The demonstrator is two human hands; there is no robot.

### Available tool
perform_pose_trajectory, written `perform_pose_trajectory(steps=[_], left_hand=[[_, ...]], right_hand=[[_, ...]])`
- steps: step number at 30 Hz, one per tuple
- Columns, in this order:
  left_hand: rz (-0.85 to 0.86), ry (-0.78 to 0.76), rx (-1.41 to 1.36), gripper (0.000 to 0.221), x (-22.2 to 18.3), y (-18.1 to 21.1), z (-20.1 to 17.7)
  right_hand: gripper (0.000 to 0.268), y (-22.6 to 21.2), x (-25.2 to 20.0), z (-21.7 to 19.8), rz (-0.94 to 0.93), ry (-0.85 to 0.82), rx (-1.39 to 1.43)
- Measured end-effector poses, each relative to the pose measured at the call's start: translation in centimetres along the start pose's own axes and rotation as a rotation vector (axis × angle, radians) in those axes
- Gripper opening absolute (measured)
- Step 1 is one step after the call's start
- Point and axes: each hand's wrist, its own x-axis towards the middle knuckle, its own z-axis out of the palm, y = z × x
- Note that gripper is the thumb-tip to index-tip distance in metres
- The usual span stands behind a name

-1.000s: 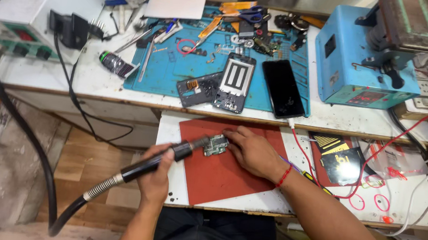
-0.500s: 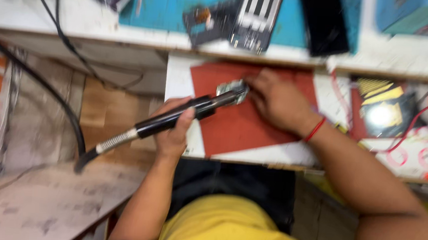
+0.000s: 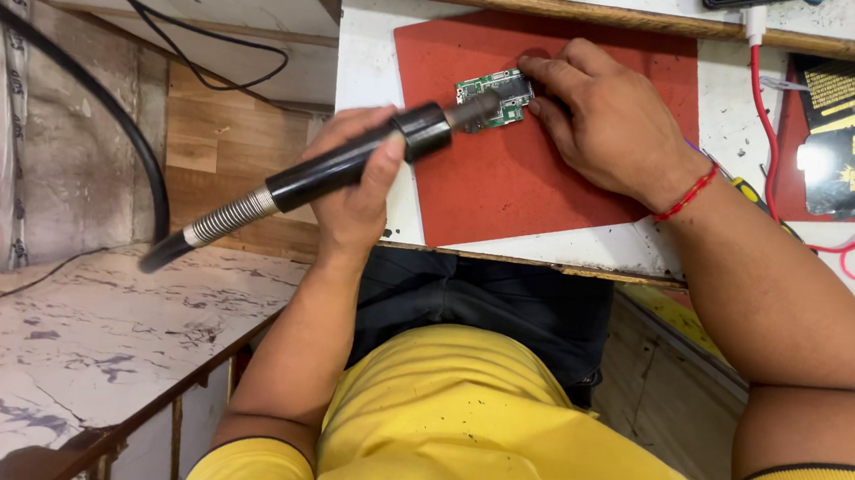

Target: The person uses a hot air gun to apply heat to a small green circuit board placed on a red mat. They hold the board steady with one hand while maneuvering the tool with the other, occasionally using a purple pen-like tool to adjust components on the board.

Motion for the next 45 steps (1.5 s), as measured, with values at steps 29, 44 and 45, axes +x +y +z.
perform_pose_trajectory(steps=[29, 44, 45], left_hand=[[-0.002, 0.020, 0.000, 0.027, 0.7, 0.2, 0.2], [-0.018, -0.025, 0.013, 0.029, 0.8, 0.4, 0.0], [0.005, -0.071, -0.003, 0.030, 0.8, 0.4, 0.0]], right_hand=[[0.036, -0.1, 0.0, -0.1, -0.006, -0.009, -0.010], [0.036, -0.4, 0.2, -0.1, -0.003, -0.014, -0.012], [0.036, -0.4, 0.2, -0.2, 0.002, -0.016, -0.013]])
